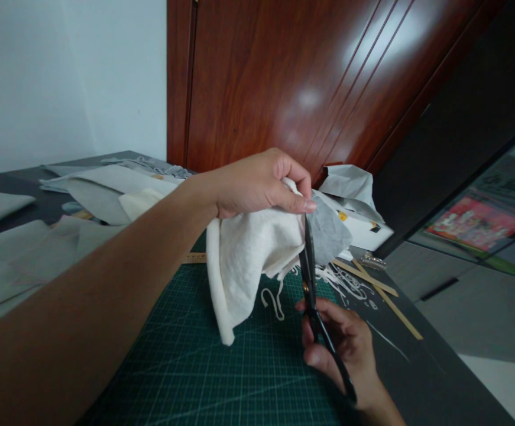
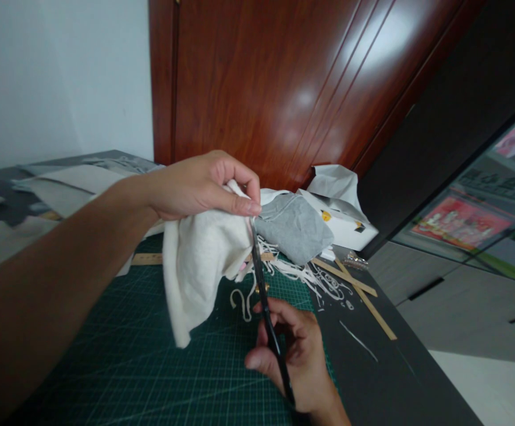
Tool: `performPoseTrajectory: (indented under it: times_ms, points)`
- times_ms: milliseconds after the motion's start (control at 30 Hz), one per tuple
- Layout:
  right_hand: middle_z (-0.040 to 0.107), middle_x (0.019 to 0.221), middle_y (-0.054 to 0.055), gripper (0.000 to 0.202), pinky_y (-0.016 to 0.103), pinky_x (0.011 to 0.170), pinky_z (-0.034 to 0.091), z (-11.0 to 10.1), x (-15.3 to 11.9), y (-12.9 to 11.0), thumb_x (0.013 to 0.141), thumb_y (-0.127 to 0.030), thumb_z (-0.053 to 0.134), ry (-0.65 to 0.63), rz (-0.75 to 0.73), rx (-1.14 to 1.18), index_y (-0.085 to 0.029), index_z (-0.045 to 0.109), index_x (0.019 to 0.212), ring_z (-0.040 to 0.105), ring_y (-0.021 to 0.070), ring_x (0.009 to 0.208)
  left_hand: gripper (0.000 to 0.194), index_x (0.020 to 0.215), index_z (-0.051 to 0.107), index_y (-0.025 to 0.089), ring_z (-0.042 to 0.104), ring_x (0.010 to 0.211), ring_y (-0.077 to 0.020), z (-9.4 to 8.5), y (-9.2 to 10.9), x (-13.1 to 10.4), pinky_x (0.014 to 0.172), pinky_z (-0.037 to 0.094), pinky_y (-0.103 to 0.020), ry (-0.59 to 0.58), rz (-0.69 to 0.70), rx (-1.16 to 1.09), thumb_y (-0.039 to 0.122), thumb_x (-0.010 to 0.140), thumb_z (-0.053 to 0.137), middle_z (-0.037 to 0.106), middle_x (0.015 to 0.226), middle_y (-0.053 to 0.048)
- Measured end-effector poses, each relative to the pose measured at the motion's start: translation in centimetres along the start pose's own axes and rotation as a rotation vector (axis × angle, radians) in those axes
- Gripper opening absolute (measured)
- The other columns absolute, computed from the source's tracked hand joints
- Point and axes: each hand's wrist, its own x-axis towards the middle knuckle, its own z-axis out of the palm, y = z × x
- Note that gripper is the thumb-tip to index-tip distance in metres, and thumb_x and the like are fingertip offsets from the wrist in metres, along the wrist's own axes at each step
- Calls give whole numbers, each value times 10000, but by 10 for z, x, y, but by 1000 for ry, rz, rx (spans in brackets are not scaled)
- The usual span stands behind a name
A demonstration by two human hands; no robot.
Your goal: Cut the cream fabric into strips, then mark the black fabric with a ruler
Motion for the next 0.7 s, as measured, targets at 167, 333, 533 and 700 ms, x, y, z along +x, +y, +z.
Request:
performPoseTrajectory:
  times_ms: [167,333,533,700]
  points:
    - [569,607,-57,461,211,448,366,0,0,0,784,-584,819,-10,-22,-20,-300,702,1128,479,105,466,111,704,720,146,573,605,-95,-1,0,1,597,374,-223,-19,10,20,240,755,753,644,665,9]
    - [589,615,-50,474,211,443,370,0,0,1,785,-602,810,-7,-24,-23,-299,701,1133,489,107,467,118,707,719,141,576,618,-95,-1,1,0,612,374,-225,-17,22,30,243,759,751,646,672,12]
    - [596,610,-48,514,199,442,375,2,-1,2,767,-633,809,-7,-13,43,-293,699,1136,500,101,465,124,717,719,140,594,646,-106,1,-1,1,621,385,-230,-22,24,18,252,762,746,652,681,8]
    - [612,618,-38,554,195,442,382,3,-1,3,742,-657,814,-15,15,87,-287,702,1138,512,104,474,114,730,718,140,617,679,-114,1,-3,2,642,407,-231,-41,40,-3,247,760,745,661,695,6]
